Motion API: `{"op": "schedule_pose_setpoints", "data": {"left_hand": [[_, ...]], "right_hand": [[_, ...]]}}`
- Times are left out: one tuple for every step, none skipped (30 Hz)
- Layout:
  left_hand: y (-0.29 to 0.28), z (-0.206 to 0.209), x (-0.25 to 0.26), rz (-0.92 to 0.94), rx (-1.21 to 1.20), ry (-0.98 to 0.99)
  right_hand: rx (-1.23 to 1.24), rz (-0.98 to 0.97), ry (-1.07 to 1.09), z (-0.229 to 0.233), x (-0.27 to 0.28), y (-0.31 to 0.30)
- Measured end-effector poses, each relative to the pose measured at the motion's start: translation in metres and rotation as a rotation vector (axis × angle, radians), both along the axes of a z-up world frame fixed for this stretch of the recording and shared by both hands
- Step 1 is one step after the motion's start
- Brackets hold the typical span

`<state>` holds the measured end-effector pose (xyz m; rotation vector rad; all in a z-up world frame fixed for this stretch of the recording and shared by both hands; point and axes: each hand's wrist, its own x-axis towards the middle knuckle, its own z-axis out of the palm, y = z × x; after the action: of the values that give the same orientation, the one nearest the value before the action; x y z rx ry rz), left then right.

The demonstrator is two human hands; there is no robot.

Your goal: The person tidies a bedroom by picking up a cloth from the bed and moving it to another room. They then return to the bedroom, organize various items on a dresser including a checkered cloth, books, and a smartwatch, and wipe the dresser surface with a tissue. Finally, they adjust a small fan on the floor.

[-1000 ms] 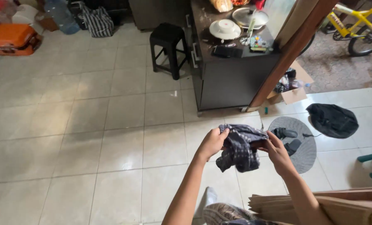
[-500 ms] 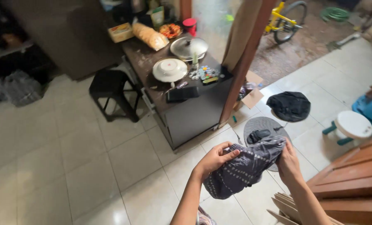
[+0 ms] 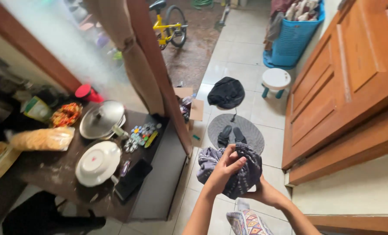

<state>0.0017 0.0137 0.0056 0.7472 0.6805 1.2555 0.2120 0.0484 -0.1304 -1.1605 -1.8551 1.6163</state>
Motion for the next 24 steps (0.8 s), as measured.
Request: {"op": "schedule_pose_setpoints", "data": {"left_hand": [[0.012, -0.005, 0.005, -0.033, 0.004, 0.001], [0.026, -0.01, 0.009, -0.06, -0.038, -0.016], [0.04, -0.015, 0.014, -0.087, -0.082, -0.032], [0.055, -0.024, 0.015, -0.105, -0.074, -0.03], [0.072, -0.032, 0.016, -0.059, -0.124, 0.037], [0.091, -0.041, 0.019, -0.009, -0.171, 0.105], [0.114, -0.061, 0.016, -0.024, -0.163, 0.107], [0.137, -0.081, 0.013, -0.003, -0.19, 0.28], [0.16, -0.101, 0.009, 0.018, -0.215, 0.454], [0.179, -0.111, 0.003, 0.014, -0.211, 0.455], [0.201, -0.121, -0.002, 0.004, -0.181, 0.748], [0.225, -0.13, -0.002, -0.007, -0.15, 1.037], [0.25, -0.141, 0.001, -0.012, -0.149, 1.034], [0.276, -0.15, 0.002, -0.043, -0.195, 1.14], [0.303, -0.158, 0.003, -0.075, -0.241, 1.246], [0.334, -0.162, 0.009, -0.086, -0.236, 1.246], [0.364, -0.166, 0.015, -0.078, -0.251, 1.231], [0.397, -0.17, 0.019, -0.065, -0.261, 1.218], [0.43, -0.169, 0.026, -0.071, -0.253, 1.22], [0.463, -0.168, 0.031, 0.035, -0.182, 1.179], [0.494, -0.167, 0.037, 0.138, -0.111, 1.134], [0.518, -0.147, 0.038, 0.136, -0.104, 1.134], [0.539, -0.126, 0.039, 0.148, -0.104, 1.063], [0.559, -0.107, 0.041, 0.16, -0.103, 0.99]], "right_hand": [[0.004, -0.033, 0.001, -0.008, -0.001, 0.002], [-0.004, -0.066, 0.004, -0.016, -0.003, 0.007], [-0.013, -0.099, 0.006, -0.025, -0.005, 0.014], [-0.005, -0.117, 0.007, -0.037, 0.0, 0.019], [-0.022, -0.149, 0.009, -0.049, 0.006, 0.025], [-0.039, -0.178, 0.012, -0.061, 0.013, 0.033], [-0.031, -0.193, 0.013, -0.073, 0.02, 0.045], [-0.053, -0.217, 0.015, -0.086, 0.026, 0.056], [-0.075, -0.24, 0.017, -0.099, 0.033, 0.067], [-0.072, -0.245, 0.018, -0.097, 0.019, 0.095], [-0.094, -0.263, 0.02, -0.094, 0.006, 0.125], [-0.119, -0.281, 0.019, -0.09, -0.002, 0.158], [-0.119, -0.285, 0.015, -0.09, 0.006, 0.187], [-0.14, -0.308, 0.018, -0.089, 0.012, 0.217], [-0.161, -0.332, 0.021, -0.087, 0.018, 0.247], [-0.163, -0.343, 0.02, -0.086, 0.026, 0.281], [-0.292, -0.458, -0.071, -0.086, 0.034, 0.313], [-0.416, -0.571, -0.156, -0.086, 0.04, 0.349], [-0.414, -0.58, -0.153, -0.056, 0.041, 0.398], [-0.323, -0.603, -0.06, -0.025, 0.043, 0.448], [-0.232, -0.626, 0.032, 0.006, 0.044, 0.496], [-0.227, -0.631, 0.035, 0.039, 0.048, 0.559], [-0.121, -0.665, 0.198, 0.074, 0.052, 0.616], [-0.013, -0.694, 0.36, 0.112, 0.056, 0.672]]}}
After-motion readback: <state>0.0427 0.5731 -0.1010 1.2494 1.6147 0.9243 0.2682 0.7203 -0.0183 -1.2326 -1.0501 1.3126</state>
